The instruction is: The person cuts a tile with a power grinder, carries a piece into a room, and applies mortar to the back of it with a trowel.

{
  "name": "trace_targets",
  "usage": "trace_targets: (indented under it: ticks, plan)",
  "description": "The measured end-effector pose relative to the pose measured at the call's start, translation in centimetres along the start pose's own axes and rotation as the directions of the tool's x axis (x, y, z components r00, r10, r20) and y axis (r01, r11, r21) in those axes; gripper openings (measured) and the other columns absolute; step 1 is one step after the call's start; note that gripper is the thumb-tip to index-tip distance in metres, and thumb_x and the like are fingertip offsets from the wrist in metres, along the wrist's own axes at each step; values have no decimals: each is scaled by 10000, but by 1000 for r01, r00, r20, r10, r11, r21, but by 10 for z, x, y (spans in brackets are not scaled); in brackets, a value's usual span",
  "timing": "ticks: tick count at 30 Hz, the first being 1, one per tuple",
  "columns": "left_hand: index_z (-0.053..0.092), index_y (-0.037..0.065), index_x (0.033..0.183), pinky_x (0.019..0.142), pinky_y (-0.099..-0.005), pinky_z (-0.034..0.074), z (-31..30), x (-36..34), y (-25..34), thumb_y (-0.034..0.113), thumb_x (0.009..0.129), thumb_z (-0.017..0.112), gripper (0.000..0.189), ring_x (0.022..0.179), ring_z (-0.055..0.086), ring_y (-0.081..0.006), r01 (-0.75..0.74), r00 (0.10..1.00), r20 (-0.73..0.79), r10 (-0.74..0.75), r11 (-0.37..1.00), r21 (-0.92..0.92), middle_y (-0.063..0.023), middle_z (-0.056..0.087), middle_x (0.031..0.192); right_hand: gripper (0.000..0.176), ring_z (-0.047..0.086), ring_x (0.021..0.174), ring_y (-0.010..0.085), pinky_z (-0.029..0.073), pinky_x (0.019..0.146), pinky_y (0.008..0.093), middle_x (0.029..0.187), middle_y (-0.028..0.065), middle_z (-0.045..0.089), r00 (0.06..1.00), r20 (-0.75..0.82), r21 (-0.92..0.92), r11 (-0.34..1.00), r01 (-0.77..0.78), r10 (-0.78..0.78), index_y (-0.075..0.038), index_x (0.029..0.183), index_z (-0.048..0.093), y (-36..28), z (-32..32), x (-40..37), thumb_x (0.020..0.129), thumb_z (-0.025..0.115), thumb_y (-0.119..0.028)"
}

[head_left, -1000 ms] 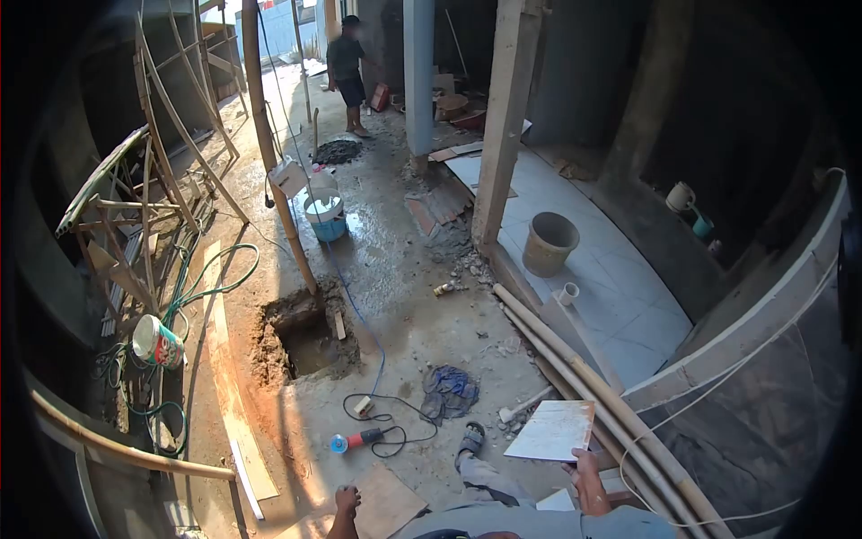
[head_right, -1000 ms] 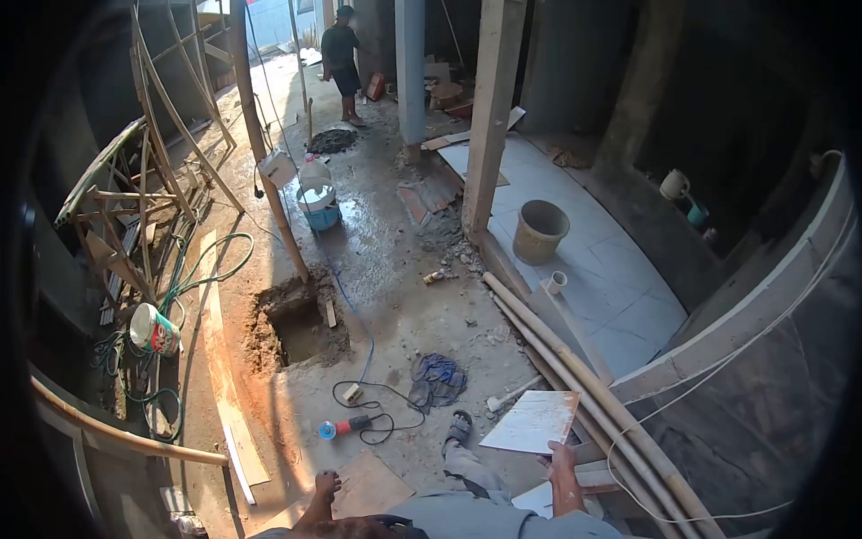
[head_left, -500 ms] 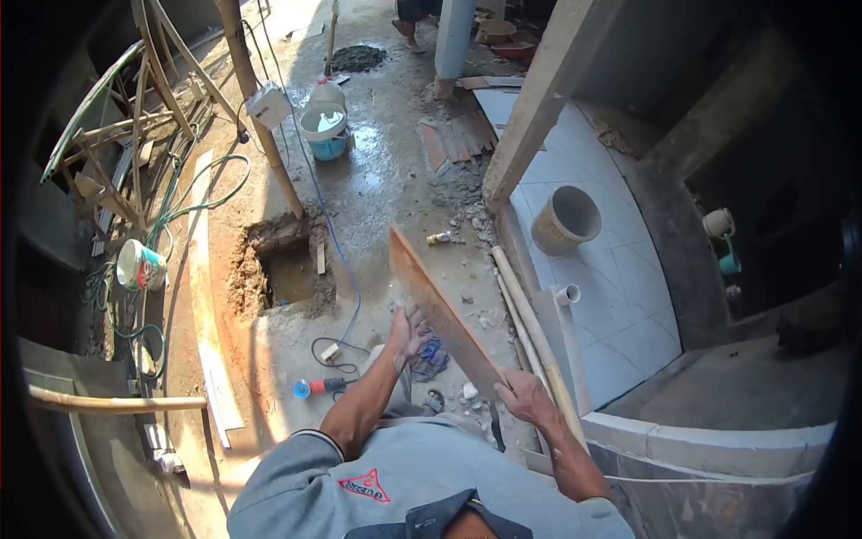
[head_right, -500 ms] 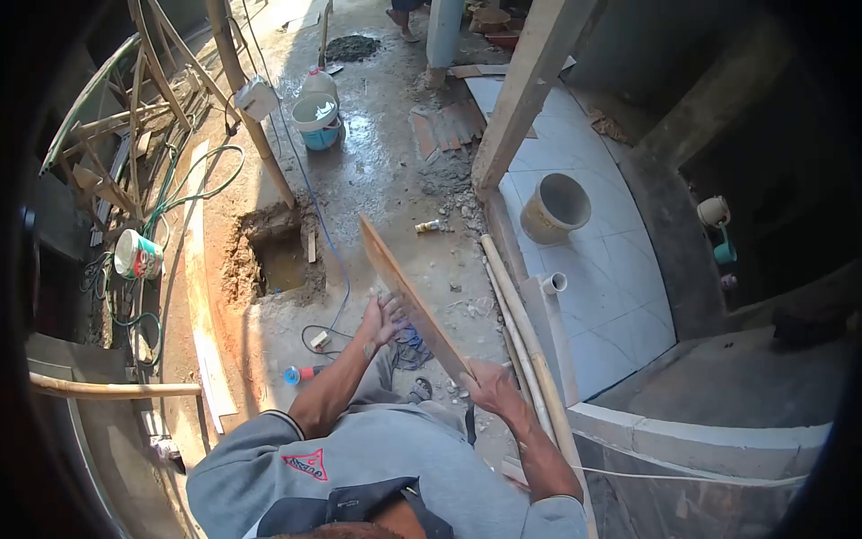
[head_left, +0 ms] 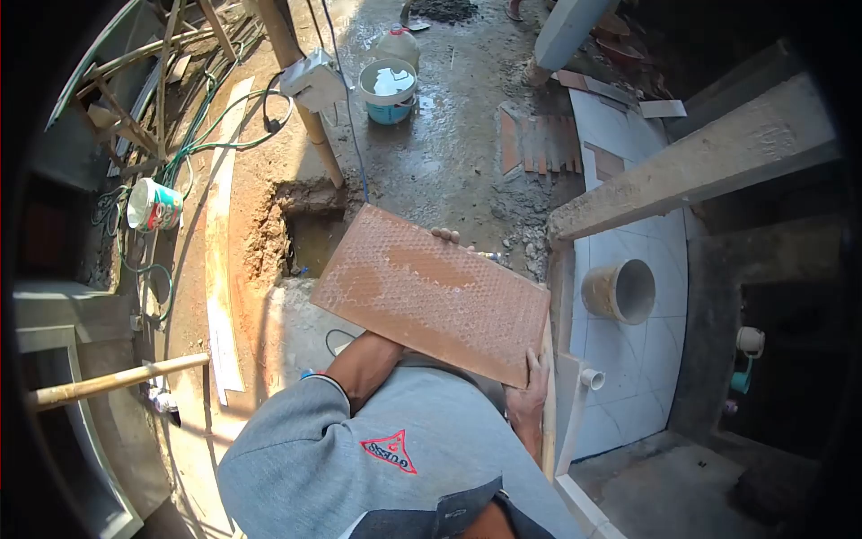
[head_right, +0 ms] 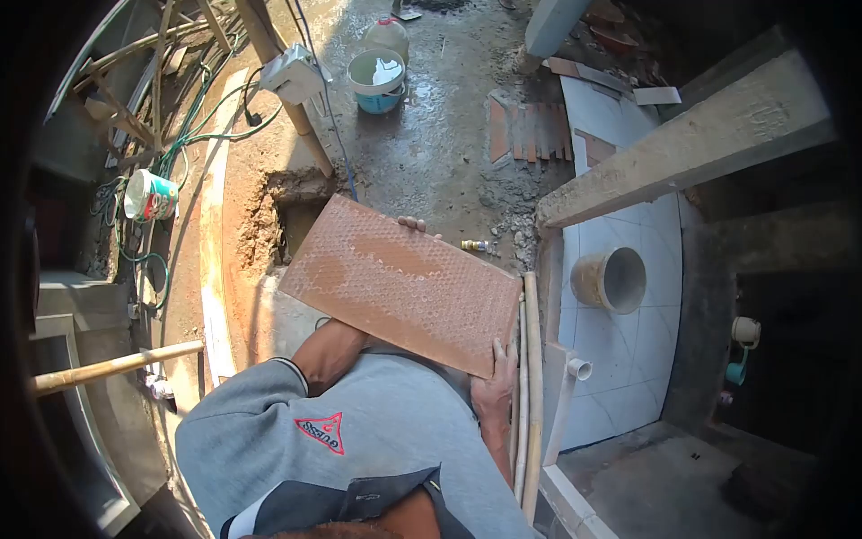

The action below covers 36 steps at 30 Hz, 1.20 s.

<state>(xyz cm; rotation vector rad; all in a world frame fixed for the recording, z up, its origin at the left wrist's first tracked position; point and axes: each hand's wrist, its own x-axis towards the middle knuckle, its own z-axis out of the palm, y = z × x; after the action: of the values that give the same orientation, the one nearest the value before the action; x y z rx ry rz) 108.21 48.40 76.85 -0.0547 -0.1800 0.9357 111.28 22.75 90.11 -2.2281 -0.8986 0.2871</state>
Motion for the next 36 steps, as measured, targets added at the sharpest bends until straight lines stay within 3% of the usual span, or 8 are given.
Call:
trace_targets:
  ticks: [10,12,16,20,25,33,35,36]
  plan:
    - [500,107,1160,963,-497,377,-38,117,67,356,941,375,354,1049,515,-218,117,959,-277,-63,976,182,-51,563,986,361,592,1007,324,459,873,333,1074,206,607,987,104,170,980,102,-121,-21,1047,635,9,23,190,692,593,25]
    - [477,114,1191,915,-489,412,-69,150,77,389,939,385,384,997,543,-207,205,895,-445,19,870,449,-33,570,962,326,608,972,308,468,844,324,1037,198,621,987,146,235,972,33,-69,-19,1027,641,10,23,237,705,603,12]
    - [375,171,1284,934,-500,368,-38,252,55,440,928,404,447,974,548,-225,353,661,-746,86,841,410,-27,563,974,180,630,784,180,485,711,283,825,110,661,972,224,329,934,-139,66,-12,943,657,25,28,350,771,631,-58]
    - [380,182,1295,998,-518,272,8,368,28,502,934,351,483,1224,377,-245,336,680,-719,140,813,476,-51,443,1287,128,582,652,92,474,611,243,694,37,633,940,329,397,889,-227,93,-15,900,648,47,41,500,823,624,-115]
    - [343,159,1332,1007,-535,251,5,477,32,539,916,359,564,1224,377,-294,397,768,-639,48,747,533,-75,429,1320,133,576,607,78,474,570,231,687,25,626,854,478,424,798,-429,205,-11,891,628,20,44,609,839,616,-133]
    - [404,181,1302,978,-564,289,-67,615,51,457,915,423,475,1142,475,-235,317,735,-677,27,869,379,-45,499,1249,231,643,775,217,496,688,313,839,139,645,959,282,327,942,-72,-24,-1,1006,604,-8,68,704,780,610,-49]
    - [396,193,1314,990,-588,267,-159,643,88,422,928,388,449,1112,510,-216,334,939,-283,-197,726,601,-24,521,1228,254,651,825,252,505,728,316,893,149,649,978,192,300,954,22,-83,17,1008,606,-4,85,726,757,602,-21]
    - [378,183,1331,1027,-574,234,-130,662,66,425,942,331,460,1174,467,-203,304,949,-203,-240,865,400,-19,513,1243,266,638,868,287,504,761,331,940,172,639,980,157,279,957,75,-122,16,1008,606,-3,93,739,743,595,-6]
